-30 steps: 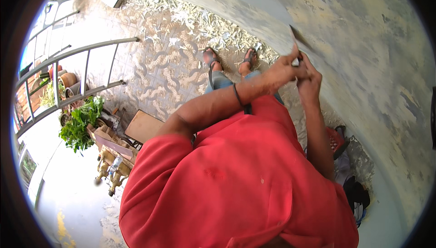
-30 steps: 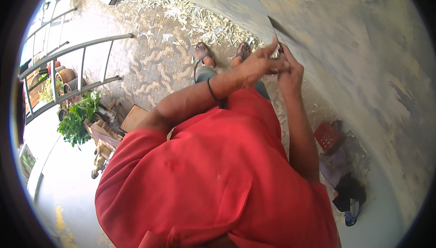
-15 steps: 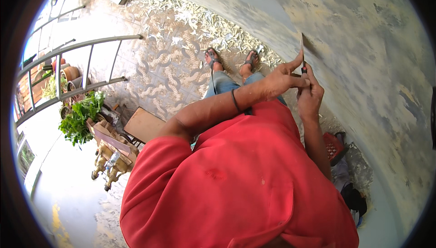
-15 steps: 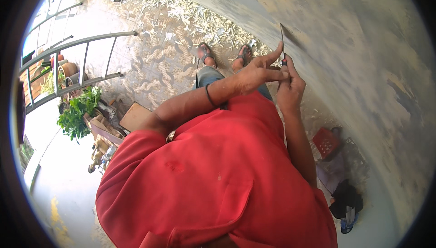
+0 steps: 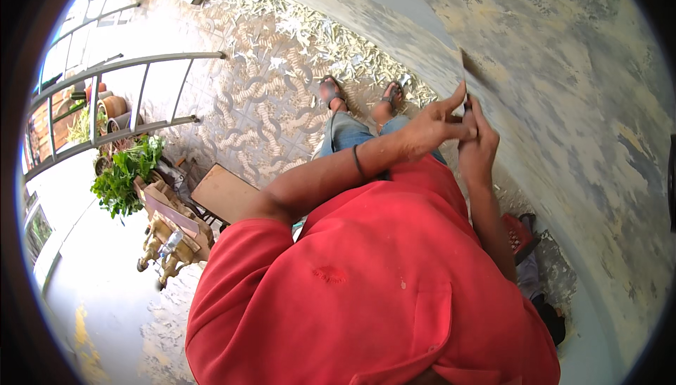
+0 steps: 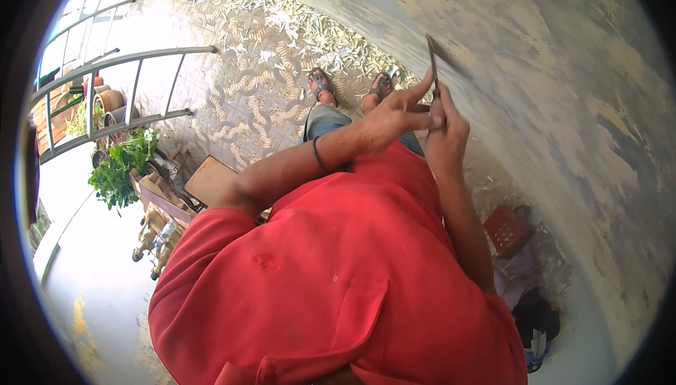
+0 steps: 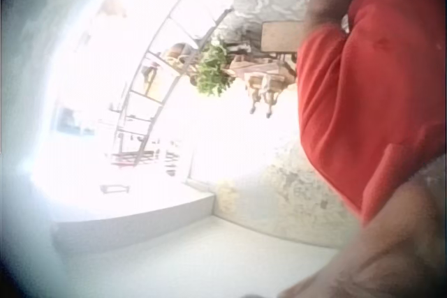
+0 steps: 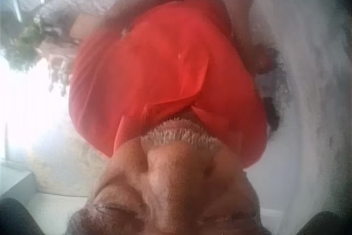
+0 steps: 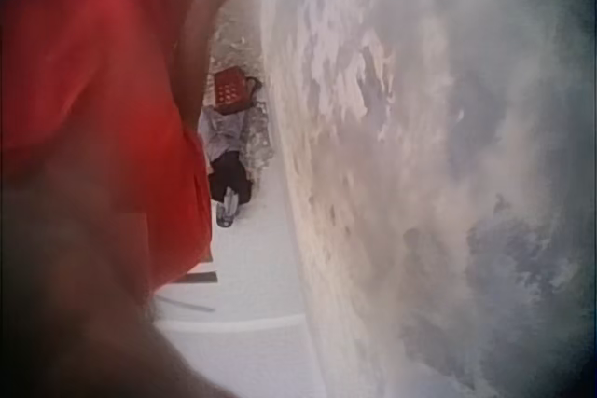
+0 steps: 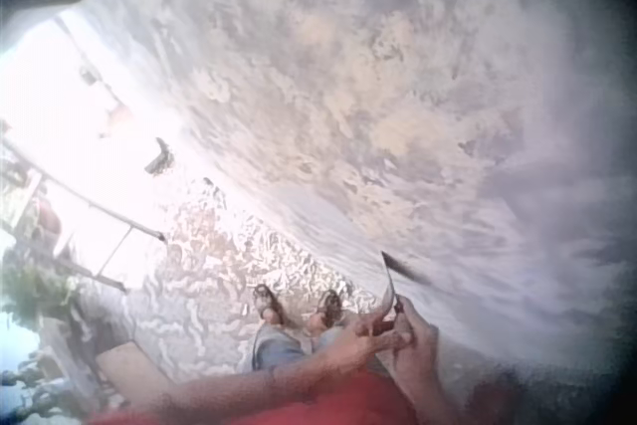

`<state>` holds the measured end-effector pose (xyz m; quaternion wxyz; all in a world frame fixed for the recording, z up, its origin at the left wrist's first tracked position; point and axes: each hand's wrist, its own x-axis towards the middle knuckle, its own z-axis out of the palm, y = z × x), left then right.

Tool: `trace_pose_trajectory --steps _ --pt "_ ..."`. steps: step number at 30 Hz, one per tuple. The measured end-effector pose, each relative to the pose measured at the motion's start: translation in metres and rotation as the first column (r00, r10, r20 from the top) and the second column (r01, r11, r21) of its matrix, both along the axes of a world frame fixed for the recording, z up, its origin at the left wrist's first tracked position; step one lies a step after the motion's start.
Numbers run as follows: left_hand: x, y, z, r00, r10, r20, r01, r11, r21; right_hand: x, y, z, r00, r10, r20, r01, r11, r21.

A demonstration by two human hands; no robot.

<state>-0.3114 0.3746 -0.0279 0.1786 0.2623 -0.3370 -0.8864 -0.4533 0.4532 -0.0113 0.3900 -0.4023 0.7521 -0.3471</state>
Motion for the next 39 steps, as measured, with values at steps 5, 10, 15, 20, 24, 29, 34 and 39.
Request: trace_pose_trajectory --steps 5,10,15,20,24,29,34,39 --pt "-0.001 -0.014 -0.006 0.996 0.080 0.045 -0.083 0.994 0.072 -0.005 -0.026 -0.031 0.999 0.020 0.031 -0.019 0.999 -0.041" --pt "0.003 0.010 0.004 0.993 0.066 -0.098 -0.056 0.993 0.103 0.004 0.001 0.008 0.998 -0.045 0.032 0.044 0.998 0.035" --pt "0.003 -0.013 0.001 0.992 -0.001 0.127 0.030 0.974 -0.224 -0.009 -0.024 -0.024 0.997 0.064 -0.046 -0.066 0.997 -0.039" --pt "-0.004 0.010 -0.008 0.993 0.099 -0.061 -0.095 0.993 0.063 0.000 -0.001 0.002 0.985 -0.093 0.142 0.089 0.995 0.039" --pt "-0.012 -0.007 -0.010 0.993 0.118 0.011 -0.118 0.991 0.058 -0.001 -0.026 -0.015 0.989 -0.052 0.140 0.057 0.998 -0.032" --pt "-0.006 -0.004 -0.002 0.987 0.151 -0.061 -0.149 0.988 0.037 0.005 -0.006 0.002 0.983 -0.109 0.146 0.109 0.994 0.010" --pt "-0.013 -0.016 -0.015 0.994 0.107 -0.037 -0.107 0.994 -0.005 0.000 -0.011 -0.009 0.972 -0.115 0.206 0.121 0.993 -0.015" --pt "-0.017 -0.015 -0.003 0.984 0.126 -0.126 -0.116 0.990 0.082 -0.004 -0.010 0.007 0.992 -0.083 0.091 0.084 0.996 -0.004"
